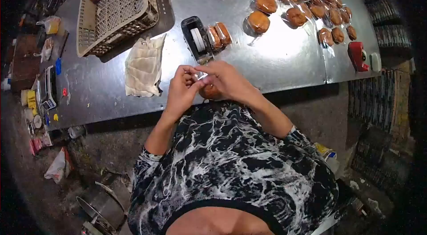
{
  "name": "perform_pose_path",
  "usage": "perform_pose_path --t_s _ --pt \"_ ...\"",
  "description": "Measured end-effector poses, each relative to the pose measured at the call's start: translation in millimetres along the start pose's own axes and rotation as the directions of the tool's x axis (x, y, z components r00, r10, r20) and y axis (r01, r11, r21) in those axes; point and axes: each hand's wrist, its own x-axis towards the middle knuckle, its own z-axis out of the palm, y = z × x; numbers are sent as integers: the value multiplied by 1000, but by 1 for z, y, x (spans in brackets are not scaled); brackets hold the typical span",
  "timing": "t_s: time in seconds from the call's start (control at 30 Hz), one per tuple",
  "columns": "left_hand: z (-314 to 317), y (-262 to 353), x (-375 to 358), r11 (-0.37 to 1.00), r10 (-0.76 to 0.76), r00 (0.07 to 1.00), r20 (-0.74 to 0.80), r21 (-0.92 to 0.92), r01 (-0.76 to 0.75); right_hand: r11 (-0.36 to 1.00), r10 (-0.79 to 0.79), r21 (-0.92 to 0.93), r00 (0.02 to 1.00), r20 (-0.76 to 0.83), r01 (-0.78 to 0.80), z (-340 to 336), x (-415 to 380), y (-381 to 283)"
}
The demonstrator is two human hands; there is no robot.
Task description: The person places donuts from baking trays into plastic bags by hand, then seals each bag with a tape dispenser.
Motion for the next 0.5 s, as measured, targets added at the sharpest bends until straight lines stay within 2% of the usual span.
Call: perform_pose_path --t_s 0.03,0.1,0.13,0.17,0.2,0.23,0.27,0.3,0.33,0.37,0.43,0.47,0.5 --pt "0 5 -3 996 -43 999 16 78 41 1000 1 0 1000 0 -1 0 -3 1" --pt "2 7 -11 989 -102 995 -11 107 103 985 57 -166 997 59 -46 0 -16 -3" --pt "1 2 -15 910 -42 995 86 414 3 986 69 -155 995 66 -58 1 -27 -4" --pt "-1 -3 -18 735 -15 980 200 667 -125 940 324 31 921 214 -338 1 -37 -6" --pt "-5 -13 -18 687 21 953 303 688 -234 783 507 159 765 398 -602 2 -44 -8" --pt "-4 -30 -16 690 20 955 295 687 -227 783 505 156 762 406 -602 5 -47 -9" --pt "-1 -48 -16 935 -262 917 299 316 164 844 491 48 806 331 -533 11 -50 -11" --pt "0 -61 -15 819 -475 771 424 -107 564 883 466 -66 847 257 -465 18 -56 -13" --pt "-7 -50 -9 730 -613 655 441 -1 683 905 384 -288 894 232 -314 25 -61 -12" --pt "-6 -58 -10 727 -616 650 444 3 687 903 390 -286 892 230 -321 30 -67 -11" --pt "3 -75 -13 811 -473 810 345 -188 554 889 457 -213 820 345 -406 35 -74 -11" --pt "6 -76 -13 815 -467 813 347 -186 548 890 455 -216 824 339 -402 31 -72 -10" --pt "10 -76 -17 899 -383 890 246 -122 421 844 535 -205 761 367 -495 26 -68 -7"
